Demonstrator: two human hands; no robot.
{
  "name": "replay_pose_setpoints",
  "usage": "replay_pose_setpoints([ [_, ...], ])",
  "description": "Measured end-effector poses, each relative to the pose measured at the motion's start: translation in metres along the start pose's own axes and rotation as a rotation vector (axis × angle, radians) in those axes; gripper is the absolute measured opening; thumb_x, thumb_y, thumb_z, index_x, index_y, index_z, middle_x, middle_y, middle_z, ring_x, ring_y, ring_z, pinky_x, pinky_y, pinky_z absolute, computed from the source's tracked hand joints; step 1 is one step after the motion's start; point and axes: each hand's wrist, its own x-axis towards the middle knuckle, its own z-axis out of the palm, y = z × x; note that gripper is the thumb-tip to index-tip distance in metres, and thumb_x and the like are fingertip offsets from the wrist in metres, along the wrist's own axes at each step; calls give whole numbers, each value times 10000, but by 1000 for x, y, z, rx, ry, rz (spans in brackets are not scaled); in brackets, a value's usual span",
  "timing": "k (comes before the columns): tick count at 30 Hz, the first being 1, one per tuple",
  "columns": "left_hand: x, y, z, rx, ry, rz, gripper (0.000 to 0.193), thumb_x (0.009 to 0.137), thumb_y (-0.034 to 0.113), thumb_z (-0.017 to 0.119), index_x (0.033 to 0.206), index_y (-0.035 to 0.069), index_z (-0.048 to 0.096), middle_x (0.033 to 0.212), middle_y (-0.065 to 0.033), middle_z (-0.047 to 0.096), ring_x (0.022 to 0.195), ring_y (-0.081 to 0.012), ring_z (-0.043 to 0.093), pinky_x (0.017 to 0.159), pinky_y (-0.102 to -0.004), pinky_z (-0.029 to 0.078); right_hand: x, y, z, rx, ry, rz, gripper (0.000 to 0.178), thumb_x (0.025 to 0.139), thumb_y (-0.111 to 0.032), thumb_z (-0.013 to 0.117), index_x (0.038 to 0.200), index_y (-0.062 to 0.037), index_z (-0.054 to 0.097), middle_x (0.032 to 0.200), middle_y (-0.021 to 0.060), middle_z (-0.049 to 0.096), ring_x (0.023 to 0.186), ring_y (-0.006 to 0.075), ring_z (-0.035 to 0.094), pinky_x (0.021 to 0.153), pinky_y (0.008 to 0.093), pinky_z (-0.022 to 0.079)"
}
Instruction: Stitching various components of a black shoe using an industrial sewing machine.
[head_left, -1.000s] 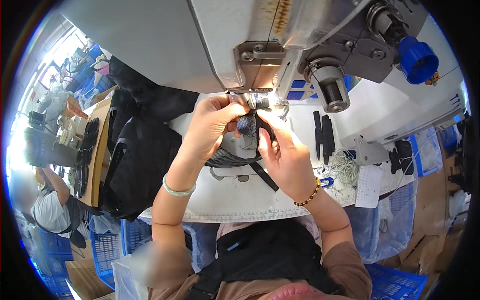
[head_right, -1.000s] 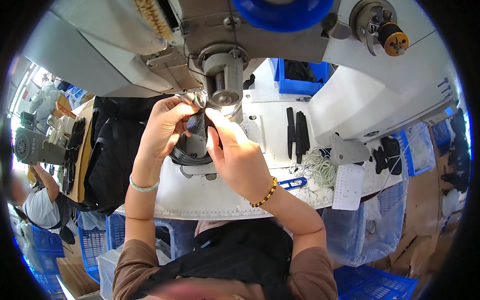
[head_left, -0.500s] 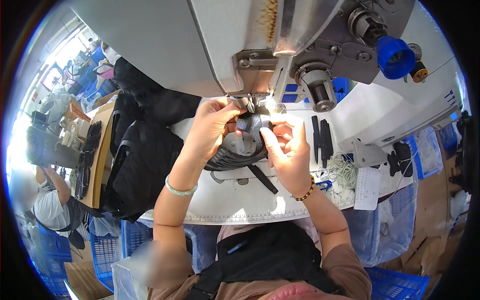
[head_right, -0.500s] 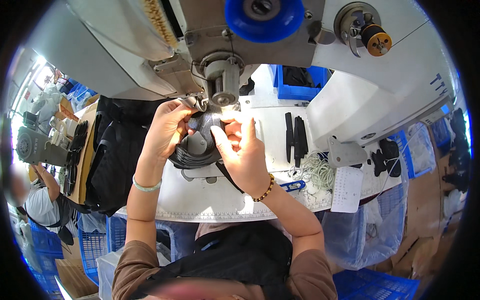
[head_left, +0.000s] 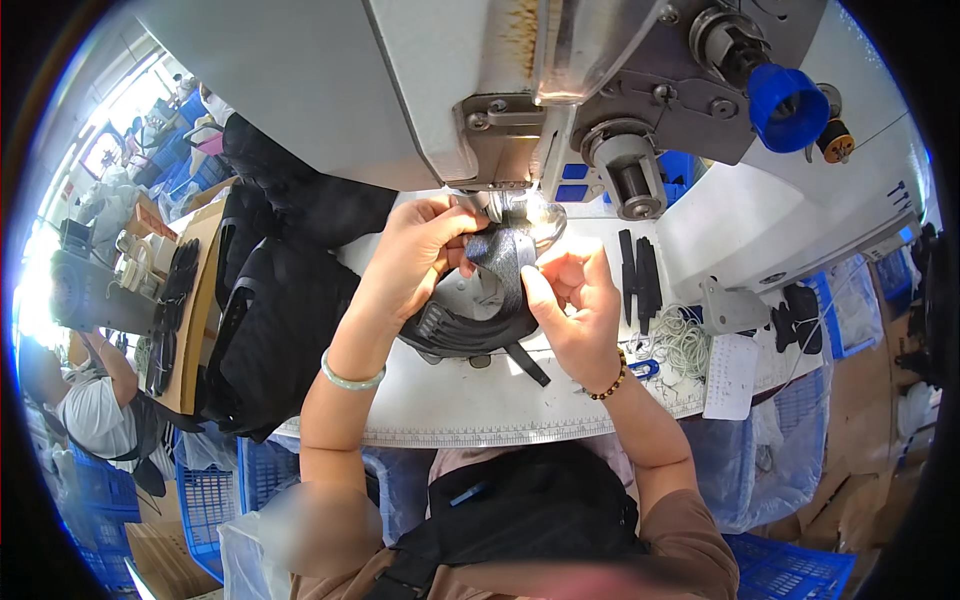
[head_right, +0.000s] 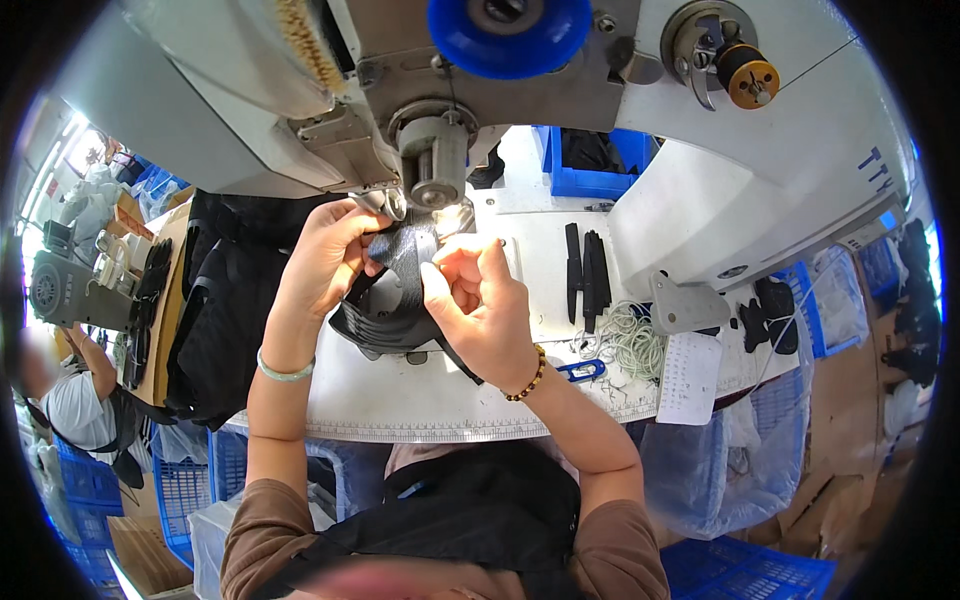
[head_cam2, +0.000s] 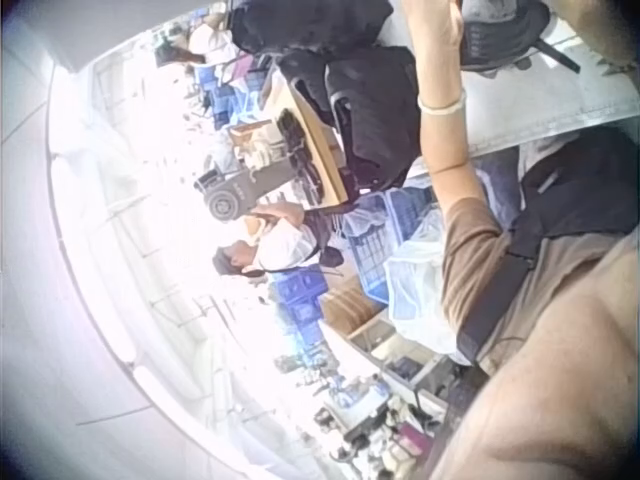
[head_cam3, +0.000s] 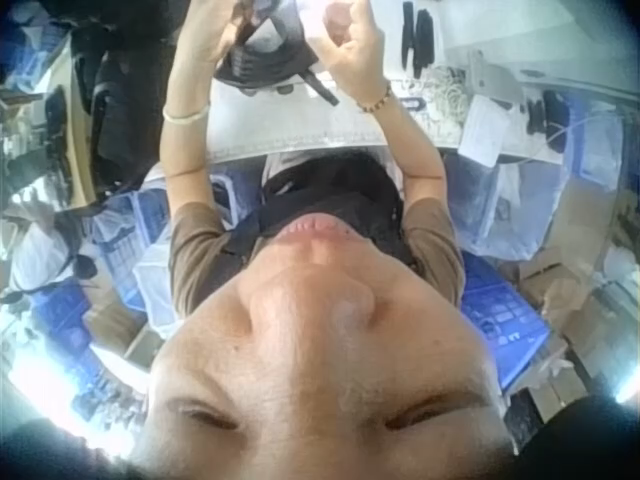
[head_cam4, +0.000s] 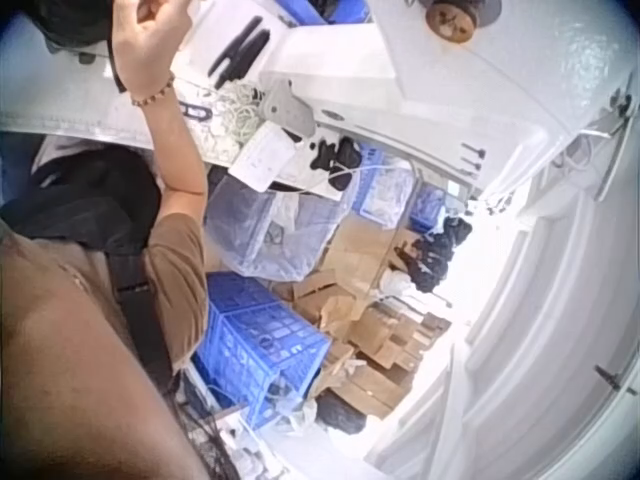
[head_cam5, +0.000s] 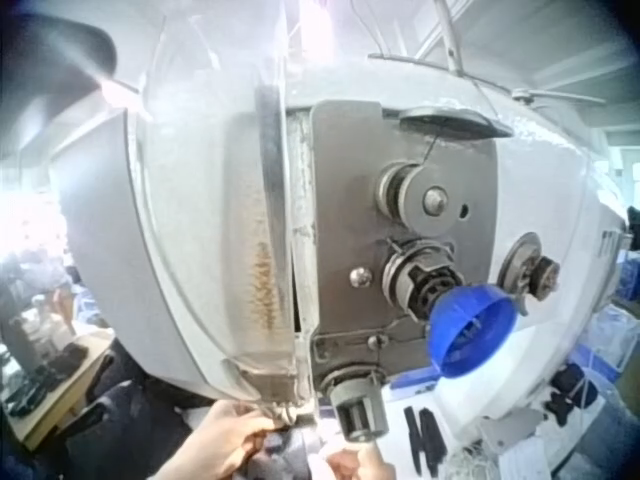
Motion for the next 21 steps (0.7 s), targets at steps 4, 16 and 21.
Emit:
replay_pose_setpoints([
  [4, -2, -1, 1, -27, -6, 10, 109, 849, 55, 569, 821, -44, 608, 702, -57, 576, 544, -99, 541, 476, -218, 443, 0, -2, -1, -56, 11, -25, 222, 836, 10, 590, 967, -30, 416, 705, -3, 560, 517, -14, 408, 458, 152, 315],
  [16, -4, 1, 3, -51, -51, 21, 144, 879, 70, 551, 832, -55, 605, 699, -71, 588, 531, -102, 551, 459, -198, 417, 0, -3, -16, -329, 70, -177, 154, 824, -2, 587, 887, -30, 450, 772, 5, 529, 574, 9, 452, 497, 157, 344],
  [21, -20, 2, -11, 134, -34, -3, 147, 808, 104, 642, 748, -6, 565, 633, -27, 563, 470, -64, 523, 424, -185, 408, 14, -27, -8, -507, -28, -475, 274, 780, 58, 572, 1030, -50, 596, 969, 62, 587, 562, 125, 531, 474, 234, 419],
])
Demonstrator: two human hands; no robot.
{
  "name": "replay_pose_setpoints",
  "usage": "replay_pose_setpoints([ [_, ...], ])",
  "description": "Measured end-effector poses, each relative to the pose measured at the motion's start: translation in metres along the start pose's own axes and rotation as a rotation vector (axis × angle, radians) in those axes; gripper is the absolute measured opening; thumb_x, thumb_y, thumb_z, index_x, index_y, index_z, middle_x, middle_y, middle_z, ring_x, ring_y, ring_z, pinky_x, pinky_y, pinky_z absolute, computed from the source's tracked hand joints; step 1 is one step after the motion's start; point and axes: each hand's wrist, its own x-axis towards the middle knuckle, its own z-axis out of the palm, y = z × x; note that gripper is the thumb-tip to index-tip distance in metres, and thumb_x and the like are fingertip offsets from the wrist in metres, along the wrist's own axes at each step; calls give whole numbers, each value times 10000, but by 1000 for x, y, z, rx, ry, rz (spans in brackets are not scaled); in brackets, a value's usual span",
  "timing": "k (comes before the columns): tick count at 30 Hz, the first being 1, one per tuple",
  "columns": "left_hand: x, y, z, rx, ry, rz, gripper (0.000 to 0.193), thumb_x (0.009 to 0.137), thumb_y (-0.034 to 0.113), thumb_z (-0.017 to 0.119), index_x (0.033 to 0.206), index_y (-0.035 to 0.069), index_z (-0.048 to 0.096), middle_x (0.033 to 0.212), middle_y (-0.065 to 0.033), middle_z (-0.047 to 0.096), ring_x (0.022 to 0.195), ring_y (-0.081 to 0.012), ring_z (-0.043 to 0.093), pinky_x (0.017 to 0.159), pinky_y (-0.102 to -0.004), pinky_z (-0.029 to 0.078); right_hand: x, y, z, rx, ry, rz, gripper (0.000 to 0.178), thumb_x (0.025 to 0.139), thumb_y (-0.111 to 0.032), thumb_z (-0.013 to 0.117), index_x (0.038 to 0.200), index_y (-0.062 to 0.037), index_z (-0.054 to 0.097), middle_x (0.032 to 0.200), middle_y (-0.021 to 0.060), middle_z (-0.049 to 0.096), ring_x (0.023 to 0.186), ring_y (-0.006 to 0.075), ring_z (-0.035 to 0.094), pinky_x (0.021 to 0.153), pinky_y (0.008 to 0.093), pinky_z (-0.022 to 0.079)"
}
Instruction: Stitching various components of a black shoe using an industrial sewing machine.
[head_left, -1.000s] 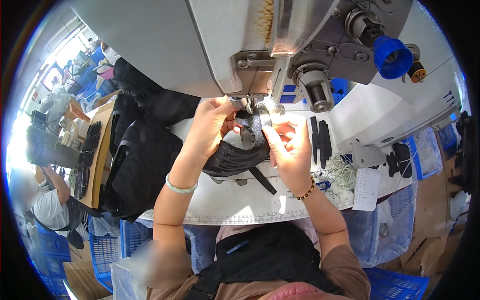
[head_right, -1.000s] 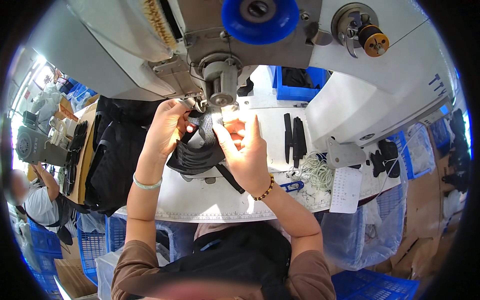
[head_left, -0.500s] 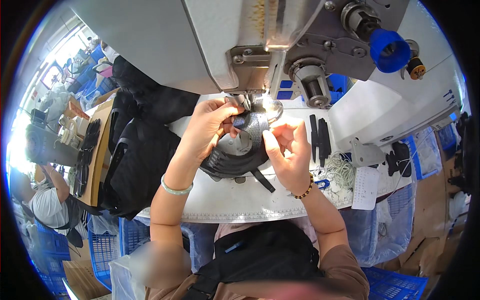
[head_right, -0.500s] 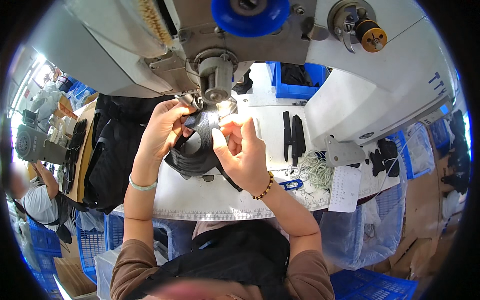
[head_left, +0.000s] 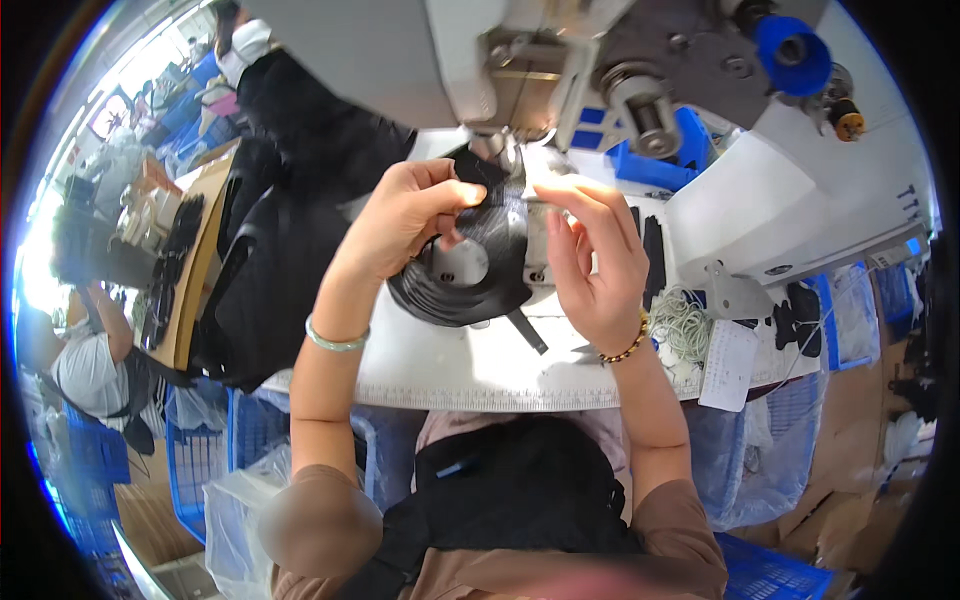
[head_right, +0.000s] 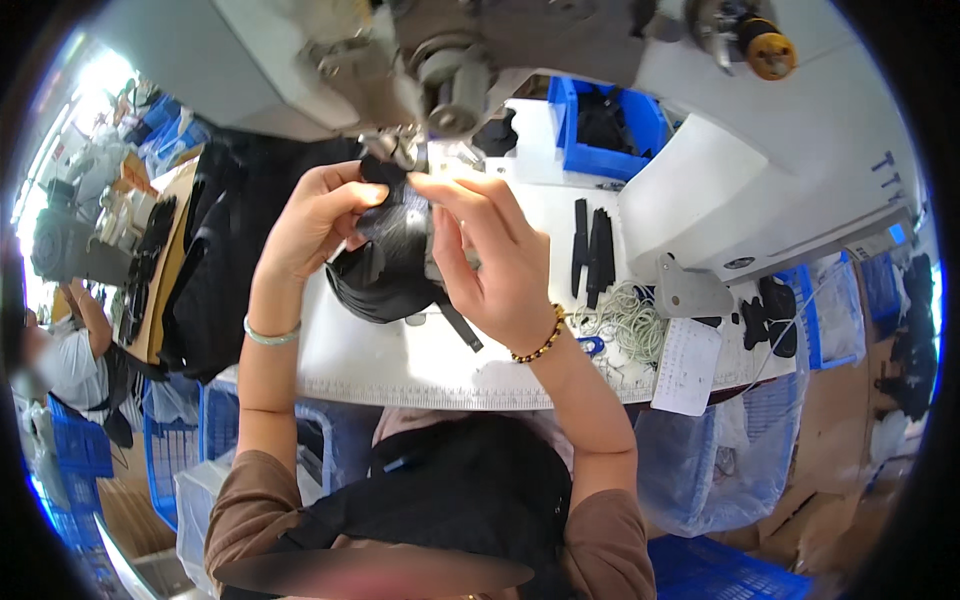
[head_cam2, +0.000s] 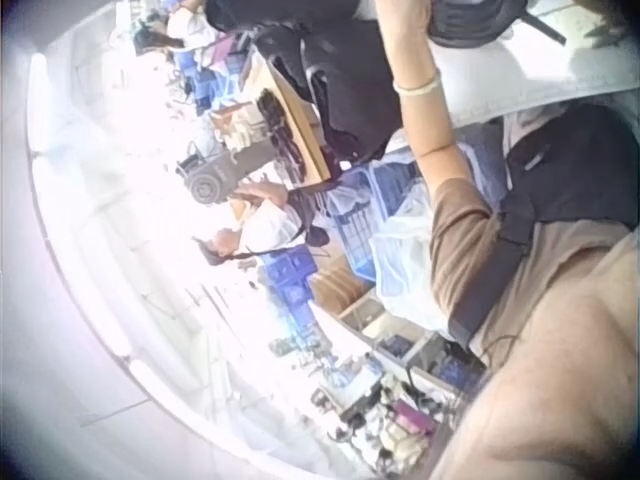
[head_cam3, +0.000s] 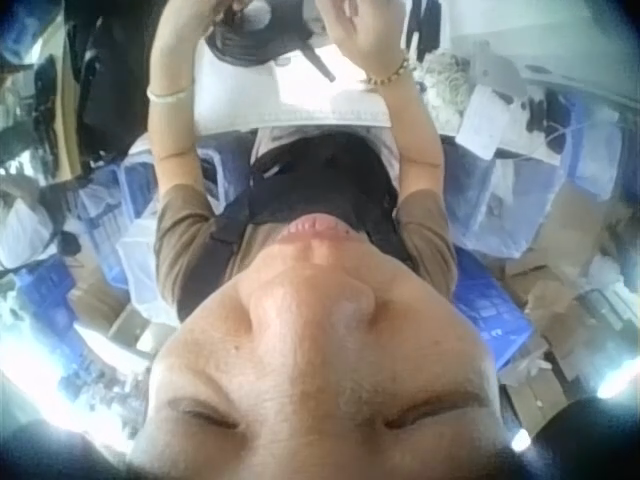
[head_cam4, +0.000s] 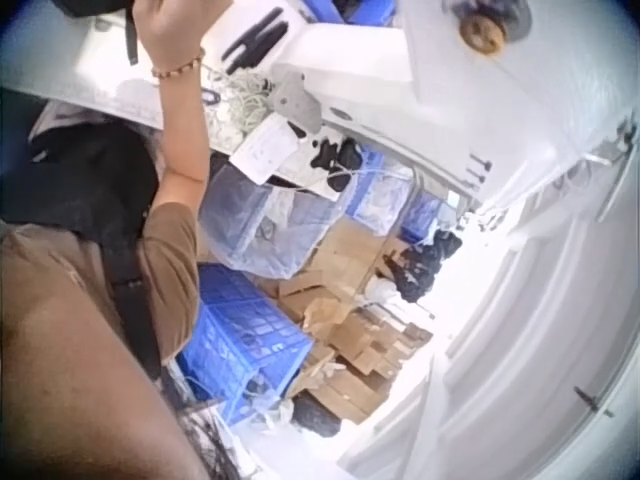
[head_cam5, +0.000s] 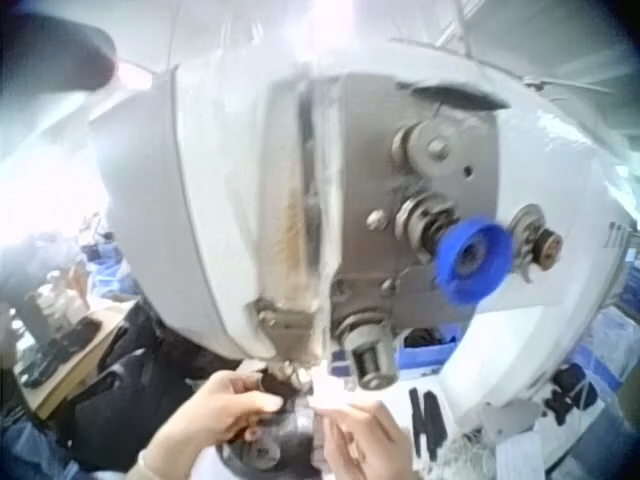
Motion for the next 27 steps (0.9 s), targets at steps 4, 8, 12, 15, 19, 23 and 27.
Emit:
replay_pose_setpoints([
  [4, -44, 14, -27, 368, -236, 14, 100, 768, 66, 642, 760, -12, 579, 593, 3, 553, 432, -39, 478, 395, -167, 369, 15, -8, 24, 97, -244, -172, 391, 852, -15, 518, 1236, -87, 525, 1127, 57, 578, 758, 242, 620, 588, 298, 493],
  [8, -83, 7, -44, 719, 39, 272, 152, 718, 41, 679, 833, 7, 585, 663, -1, 544, 590, -56, 503, 529, -211, 417, 17, -19, 47, 317, -708, 156, 157, 857, -69, 595, 1007, -23, 587, 698, 49, 532, 536, 97, 418, 502, 220, 360],
  [12, -110, -30, -20, 858, 894, 937, 80, 754, -48, 638, 755, -21, 563, 663, -48, 540, 540, -82, 455, 510, -208, 369, 7, -9, 63, 398, -658, 382, 139, 871, -66, 589, 992, 3, 584, 728, -15, 565, 611, 22, 446, 542, 187, 385],
  [15, -157, -66, 2, 343, 658, 599, 223, 888, 59, 512, 731, -68, 606, 521, -55, 551, 441, -65, 492, 395, -204, 358, 3, -18, 65, 402, -635, 432, 146, 883, -67, 577, 1011, 3, 579, 769, -26, 578, 647, 18, 463, 567, 172, 392],
  [19, -131, -79, 17, -174, 498, 167, 217, 888, 120, 576, 929, -91, 597, 698, -90, 625, 536, -122, 586, 420, -222, 432, 5, -32, 61, 480, -642, 418, 148, 887, -79, 580, 1004, 12, 588, 782, -14, 576, 671, 13, 474, 592, 169, 402],
  [23, -115, -86, 21, -377, 531, 508, 166, 888, 73, 566, 944, -80, 598, 715, -113, 632, 583, -159, 612, 498, -246, 497, 6, -44, 61, 383, -622, 349, 163, 861, -97, 606, 1002, -14, 610, 826, 18, 581, 588, 48, 480, 536, 197, 408],
  [27, -109, -86, 23, -335, 519, 588, 116, 882, 12, 553, 935, -81, 600, 727, -133, 640, 611, -171, 629, 564, -251, 524, 11, -48, 61, 260, -510, 91, 176, 804, -73, 634, 978, -54, 639, 903, 46, 566, 499, 98, 488, 509, 227, 425],
])
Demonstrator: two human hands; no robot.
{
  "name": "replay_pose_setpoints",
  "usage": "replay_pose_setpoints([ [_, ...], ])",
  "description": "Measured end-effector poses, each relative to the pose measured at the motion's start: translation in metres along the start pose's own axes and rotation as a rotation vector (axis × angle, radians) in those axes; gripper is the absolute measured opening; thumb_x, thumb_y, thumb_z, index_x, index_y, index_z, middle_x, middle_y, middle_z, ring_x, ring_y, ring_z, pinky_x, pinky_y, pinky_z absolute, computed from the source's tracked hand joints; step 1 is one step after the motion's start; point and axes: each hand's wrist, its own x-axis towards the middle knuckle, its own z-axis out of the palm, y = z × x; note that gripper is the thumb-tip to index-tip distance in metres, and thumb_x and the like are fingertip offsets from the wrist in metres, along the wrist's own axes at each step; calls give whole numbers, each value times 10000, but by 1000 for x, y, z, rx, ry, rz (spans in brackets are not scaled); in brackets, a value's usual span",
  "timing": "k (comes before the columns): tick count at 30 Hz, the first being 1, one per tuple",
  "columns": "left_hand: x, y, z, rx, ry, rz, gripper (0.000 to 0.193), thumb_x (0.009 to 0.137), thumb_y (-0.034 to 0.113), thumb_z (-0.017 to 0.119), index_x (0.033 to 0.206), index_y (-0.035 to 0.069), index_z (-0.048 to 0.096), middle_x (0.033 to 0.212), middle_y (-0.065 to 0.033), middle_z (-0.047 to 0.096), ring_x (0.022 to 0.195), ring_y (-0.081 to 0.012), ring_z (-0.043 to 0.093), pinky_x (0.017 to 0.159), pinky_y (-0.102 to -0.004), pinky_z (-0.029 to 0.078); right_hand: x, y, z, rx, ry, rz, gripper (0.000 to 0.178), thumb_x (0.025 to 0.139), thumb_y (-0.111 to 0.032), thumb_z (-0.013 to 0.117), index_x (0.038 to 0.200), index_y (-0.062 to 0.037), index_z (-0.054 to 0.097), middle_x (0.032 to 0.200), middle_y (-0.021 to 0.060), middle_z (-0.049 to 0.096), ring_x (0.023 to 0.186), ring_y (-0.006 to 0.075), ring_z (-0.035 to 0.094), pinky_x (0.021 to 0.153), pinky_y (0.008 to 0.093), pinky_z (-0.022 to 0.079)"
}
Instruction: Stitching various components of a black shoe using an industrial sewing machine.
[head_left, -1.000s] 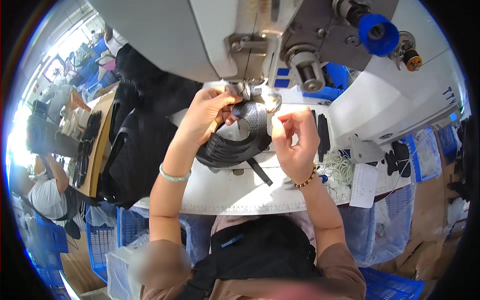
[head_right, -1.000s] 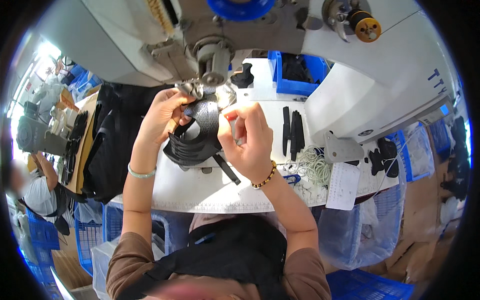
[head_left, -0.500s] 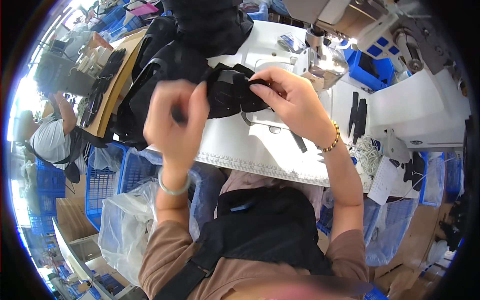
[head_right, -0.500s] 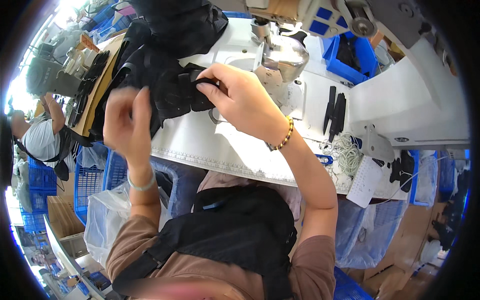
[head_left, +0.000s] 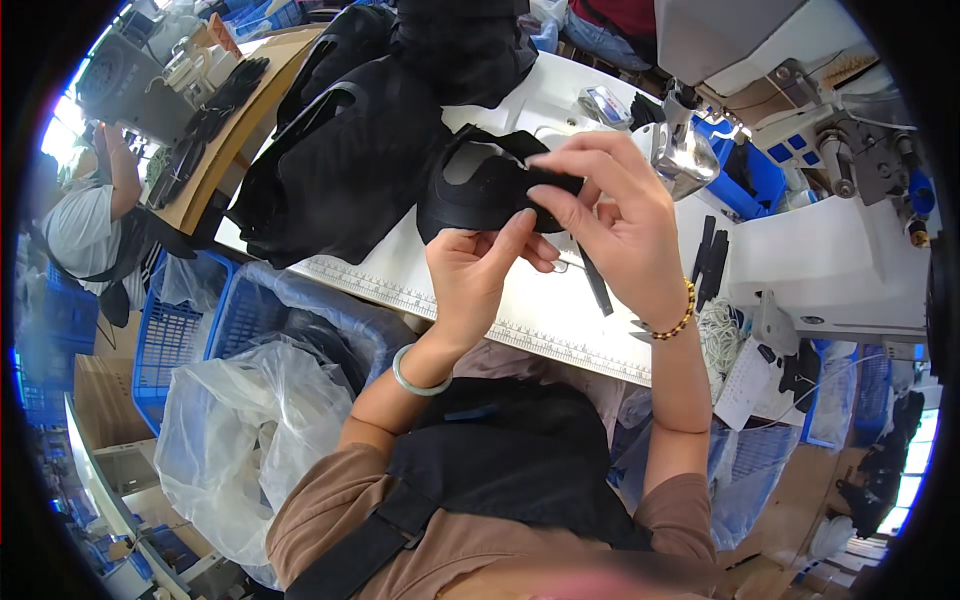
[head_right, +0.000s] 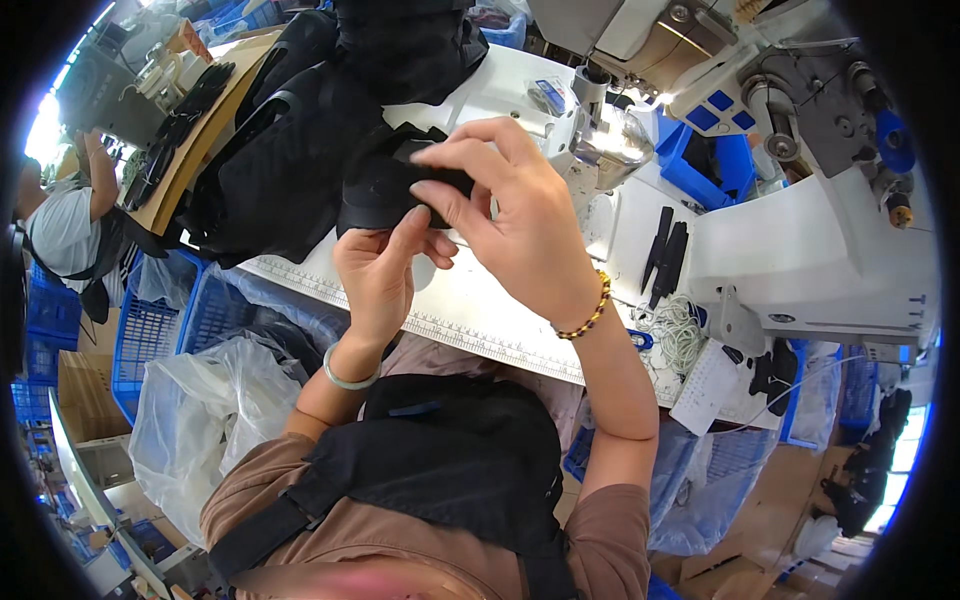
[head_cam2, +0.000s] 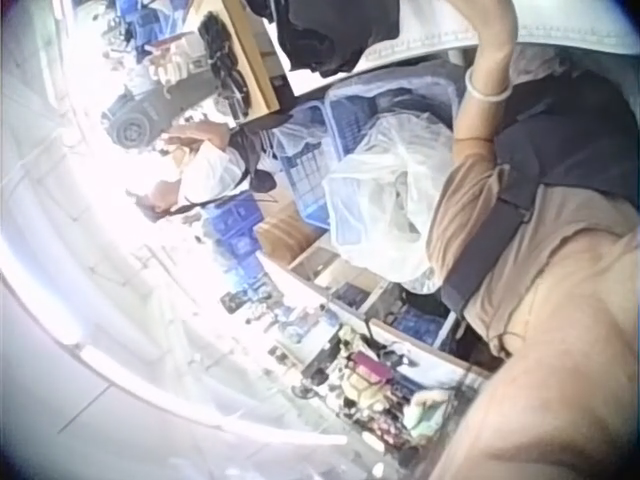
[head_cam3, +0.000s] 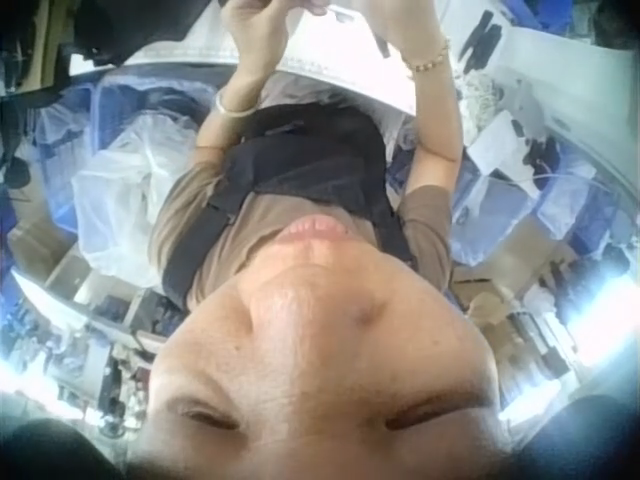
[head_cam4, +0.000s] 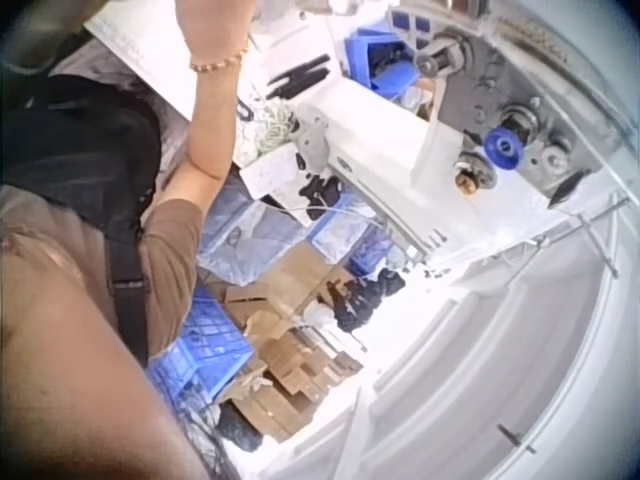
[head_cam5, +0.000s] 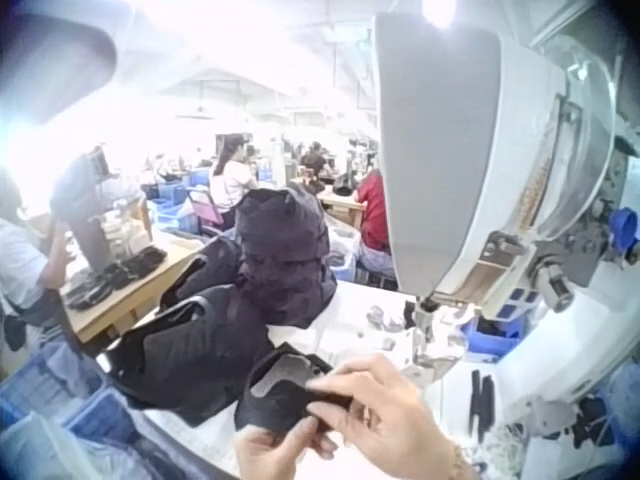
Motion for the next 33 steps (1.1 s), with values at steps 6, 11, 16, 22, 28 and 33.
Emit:
replay_pose_setpoints([
  [6, -1, -8, -8, -15, 32, 129, 119, 874, 3, 569, 928, -93, 614, 811, -96, 651, 696, -111, 609, 629, -213, 497, -19, 9, 4, -562, -7, -761, 273, 666, -101, 624, 935, -68, 658, 927, -14, 553, 650, 91, 509, 538, 206, 439],
  [11, -4, -10, -4, -27, 63, 100, 125, 875, 4, 574, 940, -90, 624, 878, -57, 647, 767, -59, 561, 663, -177, 455, -23, 12, -3, -654, -43, -824, 330, 648, -118, 617, 972, -65, 653, 949, -38, 546, 699, 89, 500, 537, 191, 426],
  [16, -7, -12, -8, 36, 61, 61, 119, 873, 3, 572, 918, -93, 625, 769, -73, 646, 676, -76, 578, 606, -192, 465, -26, 16, -1, -572, -16, -744, 319, 679, -81, 652, 998, -81, 651, 982, -12, 560, 677, 103, 532, 519, 211, 435],
  [22, -14, 18, -18, 79, -216, -226, 169, 872, 47, 551, 914, -99, 626, 803, -115, 651, 778, -168, 628, 715, -269, 498, -33, -15, -2, -1, -115, 163, 216, 755, -22, 686, 958, -15, 614, 849, 71, 587, 580, 136, 556, 486, 263, 445],
  [28, 37, 113, -37, -101, -25, -233, 276, 877, 106, 537, 1113, -36, 545, 998, -108, 635, 915, -171, 625, 836, -283, 493, -44, -55, 11, -455, -176, -713, 367, 645, -41, 614, 1009, 1, 641, 898, 83, 620, 575, 109, 515, 473, 207, 414],
  [33, 91, 198, -118, 48, 44, 232, 211, 856, 115, 557, 1046, 26, 577, 963, -80, 639, 835, -169, 634, 746, -255, 511, -35, -34, 50, -234, 60, -328, 359, 740, 45, 648, 1092, 62, 580, 1050, 171, 605, 847, 258, 644, 661, 290, 536],
])
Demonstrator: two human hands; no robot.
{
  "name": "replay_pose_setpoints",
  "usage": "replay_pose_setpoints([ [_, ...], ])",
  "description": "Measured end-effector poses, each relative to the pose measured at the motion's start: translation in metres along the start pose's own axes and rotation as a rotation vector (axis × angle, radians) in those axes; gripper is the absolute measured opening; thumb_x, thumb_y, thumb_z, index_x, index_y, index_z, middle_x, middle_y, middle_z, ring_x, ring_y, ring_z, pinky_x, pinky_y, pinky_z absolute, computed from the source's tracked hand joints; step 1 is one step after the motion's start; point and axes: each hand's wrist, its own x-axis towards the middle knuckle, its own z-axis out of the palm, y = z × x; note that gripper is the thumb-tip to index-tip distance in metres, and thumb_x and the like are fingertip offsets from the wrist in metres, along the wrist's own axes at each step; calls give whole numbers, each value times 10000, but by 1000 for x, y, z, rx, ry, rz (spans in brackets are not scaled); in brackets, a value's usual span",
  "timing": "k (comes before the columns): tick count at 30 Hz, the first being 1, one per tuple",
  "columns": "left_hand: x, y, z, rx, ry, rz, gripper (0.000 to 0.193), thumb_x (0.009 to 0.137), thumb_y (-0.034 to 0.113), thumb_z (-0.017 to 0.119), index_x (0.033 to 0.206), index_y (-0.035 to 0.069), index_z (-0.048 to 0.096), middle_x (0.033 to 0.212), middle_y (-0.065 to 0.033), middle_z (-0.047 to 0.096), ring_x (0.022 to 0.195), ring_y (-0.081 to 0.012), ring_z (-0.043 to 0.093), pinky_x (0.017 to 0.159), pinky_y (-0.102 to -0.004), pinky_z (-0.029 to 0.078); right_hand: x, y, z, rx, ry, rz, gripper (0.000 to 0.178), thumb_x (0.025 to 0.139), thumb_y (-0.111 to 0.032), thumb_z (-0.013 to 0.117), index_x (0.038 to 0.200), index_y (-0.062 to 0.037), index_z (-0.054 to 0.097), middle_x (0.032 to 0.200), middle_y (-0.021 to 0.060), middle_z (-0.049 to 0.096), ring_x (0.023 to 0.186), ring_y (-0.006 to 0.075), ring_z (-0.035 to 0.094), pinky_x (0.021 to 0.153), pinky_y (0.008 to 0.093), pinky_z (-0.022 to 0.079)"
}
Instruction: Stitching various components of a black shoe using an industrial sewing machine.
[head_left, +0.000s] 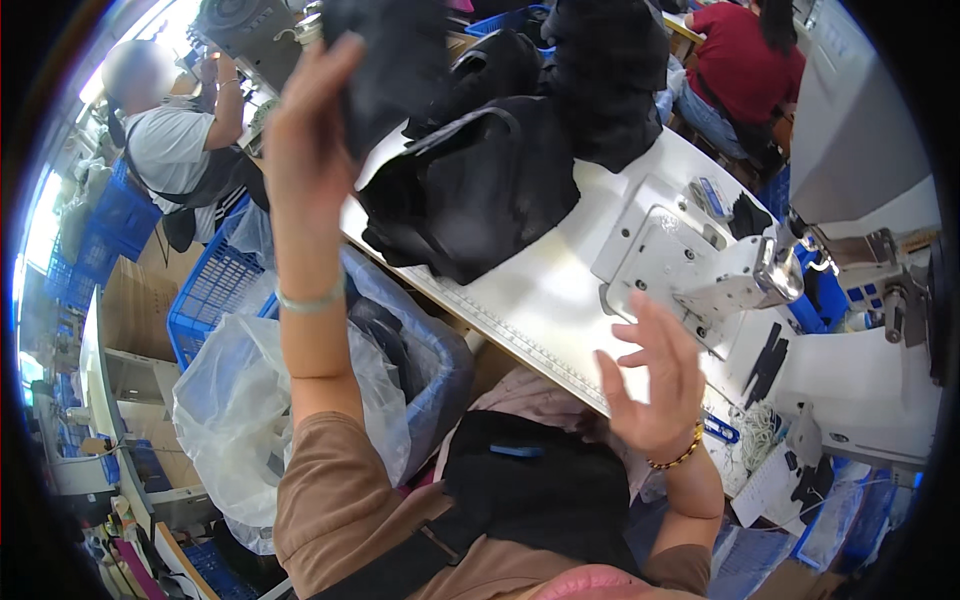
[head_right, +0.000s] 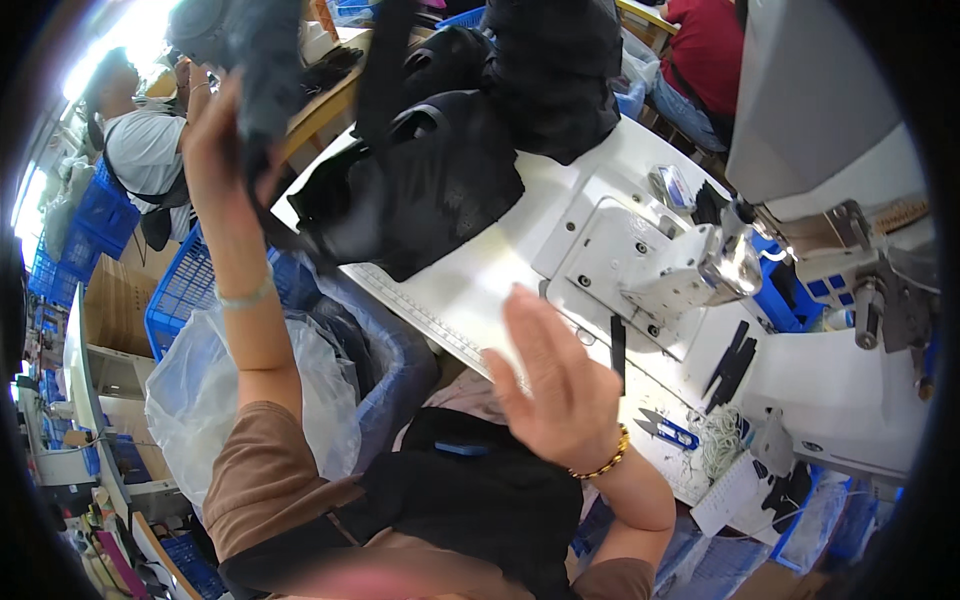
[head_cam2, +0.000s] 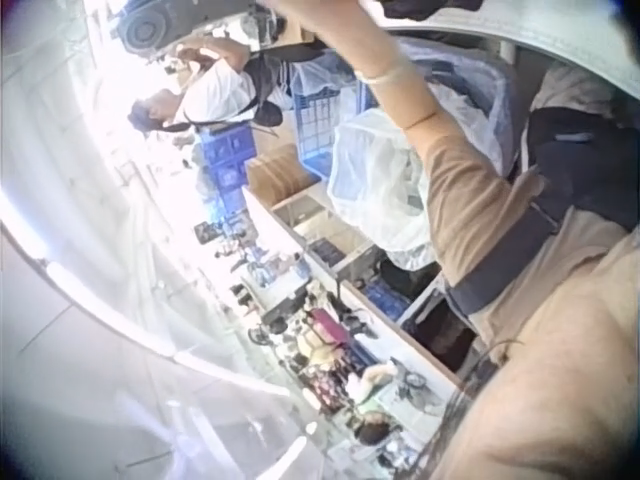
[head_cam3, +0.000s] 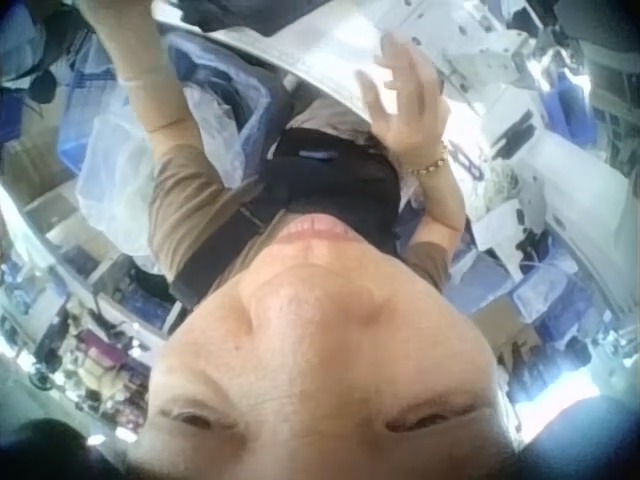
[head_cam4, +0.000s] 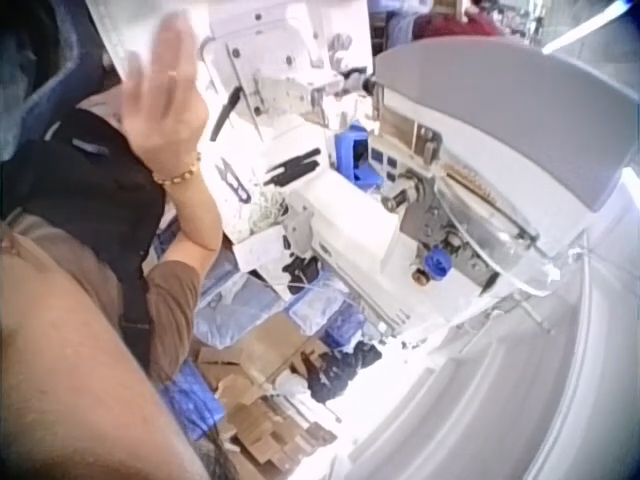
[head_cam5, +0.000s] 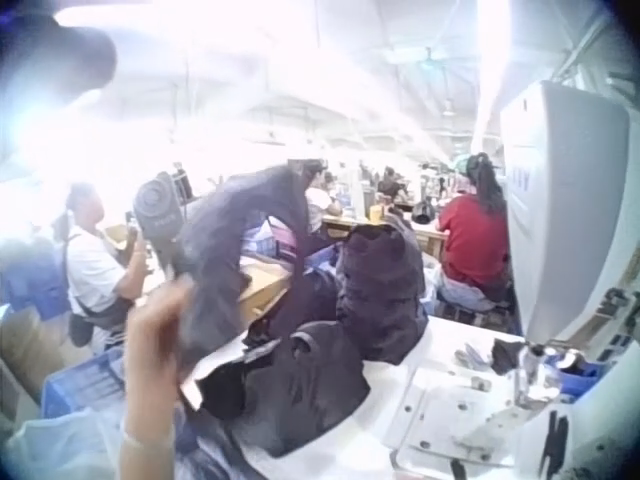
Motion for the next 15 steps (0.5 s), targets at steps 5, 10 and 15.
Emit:
replay_pose_setpoints([
  [5, 109, 17, -114, 438, 402, -164, 243, 791, 250, 578, 967, 83, 594, 880, -60, 615, 691, -168, 582, 637, -246, 486, 1, 34, 2, -44, 76, -7, 294, 745, 93, 619, 1032, 33, 588, 983, 153, 597, 769, 246, 634, 576, 305, 524],
  [10, 106, -107, -204, 1012, 331, -316, 522, 859, 459, 559, 1147, 25, 593, 972, -61, 625, 932, -154, 551, 872, -251, 395, -11, 63, 18, 21, 25, 122, 278, 758, 104, 586, 1009, -14, 606, 947, 120, 598, 635, 207, 596, 505, 278, 482],
  [15, 105, -120, -223, 903, 197, -332, 556, 900, 422, 531, 1253, -7, 511, 1171, -76, 574, 1004, -124, 541, 911, -259, 385, -18, 77, 24, 40, -105, 274, 230, 782, 94, 557, 981, -8, 611, 937, 100, 596, 635, 165, 587, 534, 249, 481],
])
